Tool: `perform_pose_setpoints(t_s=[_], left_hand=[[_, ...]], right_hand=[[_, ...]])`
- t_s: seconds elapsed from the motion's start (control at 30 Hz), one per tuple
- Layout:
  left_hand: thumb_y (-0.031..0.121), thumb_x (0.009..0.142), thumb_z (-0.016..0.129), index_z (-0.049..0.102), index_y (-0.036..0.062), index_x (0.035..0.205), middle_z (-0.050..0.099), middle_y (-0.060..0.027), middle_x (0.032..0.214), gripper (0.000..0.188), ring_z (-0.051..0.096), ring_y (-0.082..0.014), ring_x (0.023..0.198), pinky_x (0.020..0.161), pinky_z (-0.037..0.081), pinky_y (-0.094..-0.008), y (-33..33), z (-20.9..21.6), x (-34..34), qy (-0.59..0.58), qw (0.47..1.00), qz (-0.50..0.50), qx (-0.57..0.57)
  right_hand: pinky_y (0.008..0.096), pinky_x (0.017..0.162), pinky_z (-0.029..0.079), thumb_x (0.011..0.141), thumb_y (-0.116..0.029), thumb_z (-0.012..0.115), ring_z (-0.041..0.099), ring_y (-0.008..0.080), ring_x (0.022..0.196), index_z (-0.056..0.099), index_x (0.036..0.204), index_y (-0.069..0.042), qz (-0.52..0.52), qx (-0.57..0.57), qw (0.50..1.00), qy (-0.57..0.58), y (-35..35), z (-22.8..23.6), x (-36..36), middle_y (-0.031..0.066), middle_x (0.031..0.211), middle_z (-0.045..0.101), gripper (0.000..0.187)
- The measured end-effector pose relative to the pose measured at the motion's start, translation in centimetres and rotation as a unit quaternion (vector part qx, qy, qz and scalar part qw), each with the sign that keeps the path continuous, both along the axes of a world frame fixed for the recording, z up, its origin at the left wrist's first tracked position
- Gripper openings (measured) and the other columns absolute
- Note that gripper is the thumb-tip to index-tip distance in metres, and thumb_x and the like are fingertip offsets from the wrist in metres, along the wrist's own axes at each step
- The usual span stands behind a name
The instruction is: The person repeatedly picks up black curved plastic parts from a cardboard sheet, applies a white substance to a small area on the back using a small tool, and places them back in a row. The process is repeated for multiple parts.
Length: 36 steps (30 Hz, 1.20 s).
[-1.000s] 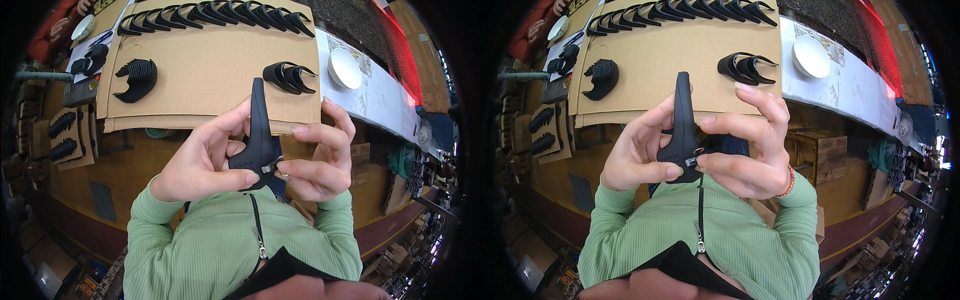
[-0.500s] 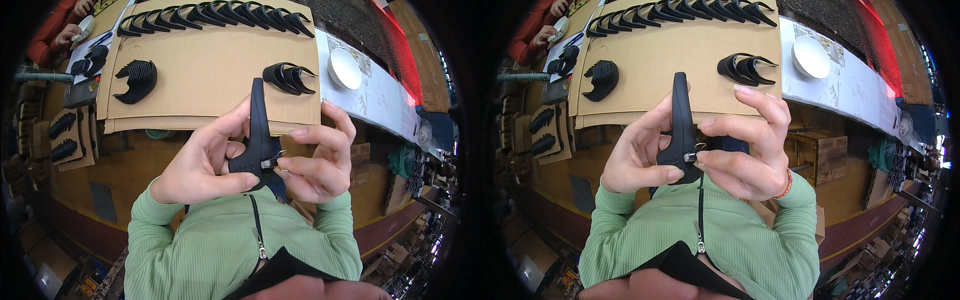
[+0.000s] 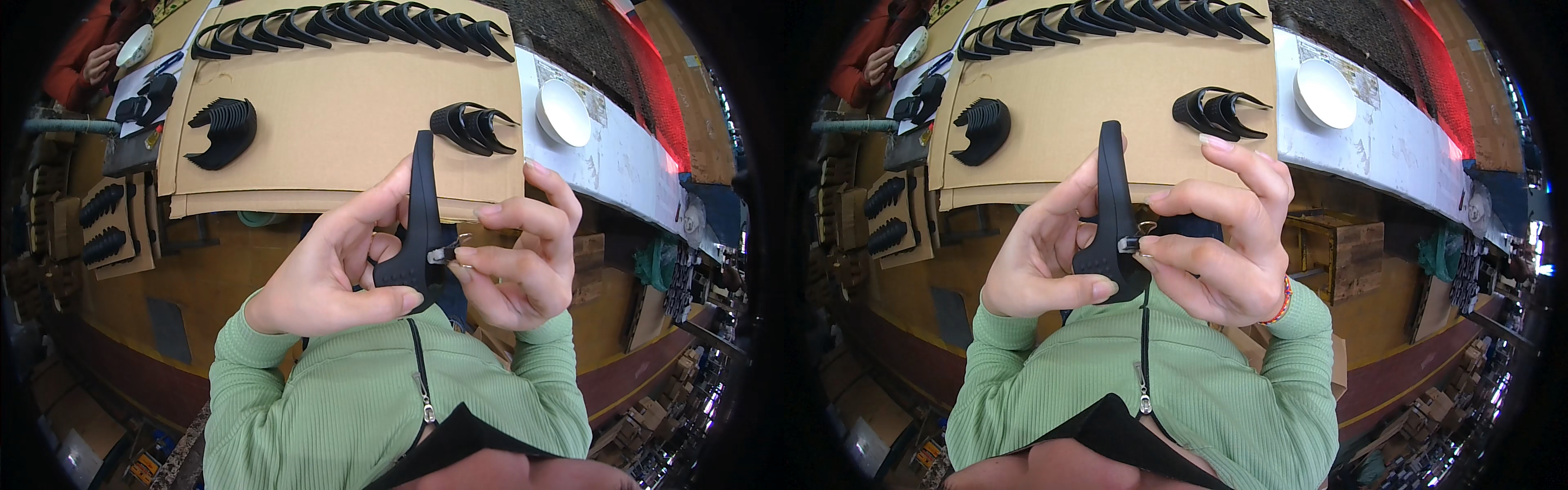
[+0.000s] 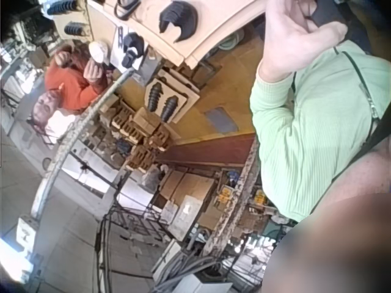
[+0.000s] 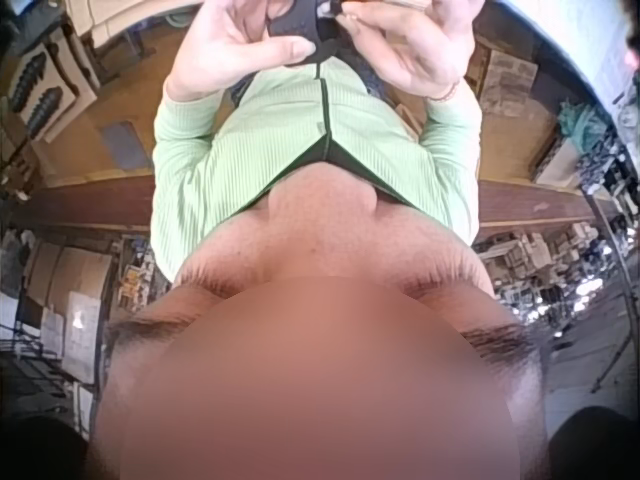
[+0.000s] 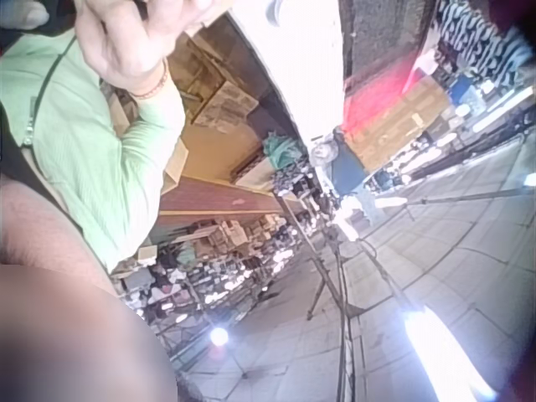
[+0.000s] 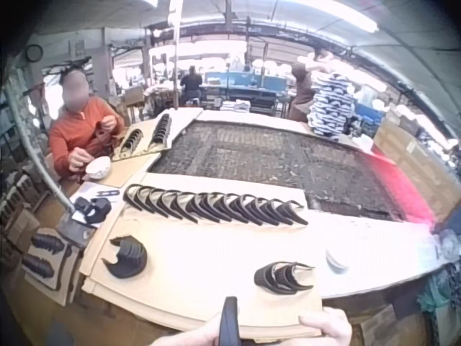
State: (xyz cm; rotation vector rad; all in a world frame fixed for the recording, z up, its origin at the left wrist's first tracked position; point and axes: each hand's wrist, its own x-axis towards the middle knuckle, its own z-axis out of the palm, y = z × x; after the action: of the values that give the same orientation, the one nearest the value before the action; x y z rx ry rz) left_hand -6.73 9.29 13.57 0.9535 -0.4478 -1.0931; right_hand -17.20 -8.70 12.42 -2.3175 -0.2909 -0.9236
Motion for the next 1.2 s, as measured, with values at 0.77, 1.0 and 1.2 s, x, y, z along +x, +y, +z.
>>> perform_pose_setpoints(t_s=[0.77, 1.0, 1.2], left_hand=[[-0.007, 0.075, 0.061, 0.009, -0.0011, 0.148, 0.047, -0.0079, 0.120, 0.091, 0.048, -0.0013, 0.078, 0.059, 0.039, -0.0129, 0.66, -0.74, 0.09, -0.037, 0.997, -0.065, -0.032], [-0.006, 0.074, 0.062, 0.007, 0.0005, 0.149, 0.048, -0.0068, 0.120, 0.093, 0.042, 0.0002, 0.070, 0.057, 0.036, -0.0138, 0.78, -0.76, 0.10, -0.032, 0.996, -0.085, -0.029], [-0.007, 0.073, 0.061, 0.007, 0.0017, 0.149, 0.048, -0.0075, 0.123, 0.094, 0.041, 0.0001, 0.071, 0.058, 0.036, -0.0145, 0.77, -0.70, -0.01, -0.024, 0.995, -0.095, -0.029]], right_hand=[[0.0484, 0.100, 0.034, 0.059, -0.006, 0.077, 0.043, 0.0391, 0.119, 0.066, 0.079, -0.013, -0.019, -0.038, 0.999, 0.014, -0.40, 0.40, 0.21, 0.0097, 0.104, 0.059, 0.023], [0.0480, 0.100, 0.035, 0.061, -0.005, 0.077, 0.043, 0.0389, 0.120, 0.066, 0.080, -0.013, -0.031, -0.031, 0.999, 0.011, -0.30, 0.44, 0.26, 0.0094, 0.105, 0.058, 0.023], [0.0476, 0.100, 0.035, 0.062, -0.005, 0.077, 0.043, 0.0379, 0.120, 0.066, 0.080, -0.013, -0.042, -0.043, 0.998, 0.001, -0.30, 0.47, 0.39, 0.0090, 0.105, 0.058, 0.022]])
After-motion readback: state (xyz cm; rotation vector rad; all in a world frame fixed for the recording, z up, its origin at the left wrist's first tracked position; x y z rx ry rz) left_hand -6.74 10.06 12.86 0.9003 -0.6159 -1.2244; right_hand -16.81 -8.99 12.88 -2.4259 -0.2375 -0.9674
